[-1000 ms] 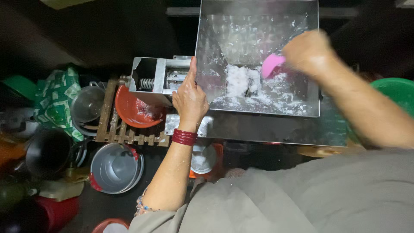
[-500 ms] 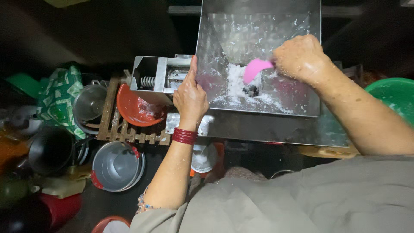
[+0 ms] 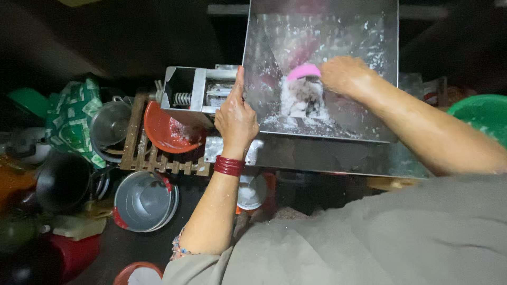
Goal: The person operates a metal grinding machine, using a pink plastic spoon to push a white powdery substance through the hopper. They repeatedly scrape the sides of the hopper and add more powder from a green bowl to continue the process.
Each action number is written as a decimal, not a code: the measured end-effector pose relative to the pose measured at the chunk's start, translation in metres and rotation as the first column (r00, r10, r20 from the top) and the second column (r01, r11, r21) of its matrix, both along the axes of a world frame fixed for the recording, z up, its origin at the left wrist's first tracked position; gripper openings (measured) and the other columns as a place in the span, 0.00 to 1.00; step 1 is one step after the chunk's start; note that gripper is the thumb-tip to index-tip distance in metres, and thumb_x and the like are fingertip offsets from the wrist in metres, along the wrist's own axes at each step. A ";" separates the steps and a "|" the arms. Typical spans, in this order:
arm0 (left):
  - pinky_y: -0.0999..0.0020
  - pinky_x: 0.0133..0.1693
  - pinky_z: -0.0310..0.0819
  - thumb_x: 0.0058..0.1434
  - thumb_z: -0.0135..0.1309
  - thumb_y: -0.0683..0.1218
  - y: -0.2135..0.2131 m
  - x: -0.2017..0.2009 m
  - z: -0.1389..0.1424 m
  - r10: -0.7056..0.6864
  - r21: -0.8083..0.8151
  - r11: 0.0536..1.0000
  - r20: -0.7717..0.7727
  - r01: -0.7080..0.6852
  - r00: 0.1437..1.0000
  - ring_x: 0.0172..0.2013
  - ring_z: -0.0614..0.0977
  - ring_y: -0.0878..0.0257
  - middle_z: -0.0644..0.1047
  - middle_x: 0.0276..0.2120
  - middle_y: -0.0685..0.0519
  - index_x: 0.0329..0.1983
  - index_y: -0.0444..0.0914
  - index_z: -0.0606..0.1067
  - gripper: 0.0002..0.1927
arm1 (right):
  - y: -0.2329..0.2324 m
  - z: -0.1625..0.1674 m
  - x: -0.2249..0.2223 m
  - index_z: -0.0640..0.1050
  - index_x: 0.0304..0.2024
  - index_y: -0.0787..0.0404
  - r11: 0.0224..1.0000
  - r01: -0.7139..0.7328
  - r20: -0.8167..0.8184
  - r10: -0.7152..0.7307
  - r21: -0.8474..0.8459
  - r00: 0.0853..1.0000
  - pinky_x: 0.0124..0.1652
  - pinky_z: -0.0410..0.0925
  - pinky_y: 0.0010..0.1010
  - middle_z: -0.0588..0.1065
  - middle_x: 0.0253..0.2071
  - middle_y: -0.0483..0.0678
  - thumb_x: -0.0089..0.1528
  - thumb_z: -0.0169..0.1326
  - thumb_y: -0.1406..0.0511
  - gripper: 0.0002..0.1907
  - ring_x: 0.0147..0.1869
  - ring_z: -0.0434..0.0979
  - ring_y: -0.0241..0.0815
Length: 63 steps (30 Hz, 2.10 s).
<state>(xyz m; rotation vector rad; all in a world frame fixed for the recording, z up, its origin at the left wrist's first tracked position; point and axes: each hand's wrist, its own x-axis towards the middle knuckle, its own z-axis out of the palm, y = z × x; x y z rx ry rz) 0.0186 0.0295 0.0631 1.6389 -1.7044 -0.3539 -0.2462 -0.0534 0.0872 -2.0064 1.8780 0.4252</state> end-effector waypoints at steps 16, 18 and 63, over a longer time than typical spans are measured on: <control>0.51 0.43 0.75 0.55 0.47 0.36 -0.002 0.002 -0.007 -0.035 -0.083 0.996 -0.005 0.035 0.999 0.42 0.84 0.44 0.82 0.52 0.46 0.75 0.52 0.60 0.42 | -0.029 -0.013 -0.022 0.84 0.32 0.55 0.646 -0.723 -0.643 0.449 -0.246 0.620 0.38 0.77 0.40 0.82 0.32 0.49 0.62 0.56 0.64 0.07 0.41 0.85 0.46; 0.52 0.44 0.76 0.57 0.47 0.37 -0.001 0.003 -0.006 -0.011 0.010 1.000 0.002 0.011 1.000 0.41 0.84 0.45 0.82 0.53 0.47 0.75 0.55 0.61 0.41 | -0.038 -0.023 -0.006 0.84 0.34 0.54 0.689 -0.715 -0.732 0.426 -0.119 0.532 0.38 0.77 0.42 0.82 0.34 0.48 0.62 0.56 0.62 0.08 0.40 0.85 0.44; 0.51 0.42 0.76 0.56 0.48 0.36 -0.002 0.003 -0.007 -0.006 -0.063 0.998 0.032 0.008 0.999 0.37 0.84 0.45 0.83 0.49 0.47 0.76 0.54 0.60 0.43 | -0.025 -0.030 0.008 0.84 0.41 0.59 0.987 -0.157 -0.121 0.162 0.045 0.979 0.41 0.78 0.47 0.83 0.40 0.57 0.64 0.52 0.58 0.15 0.42 0.86 0.57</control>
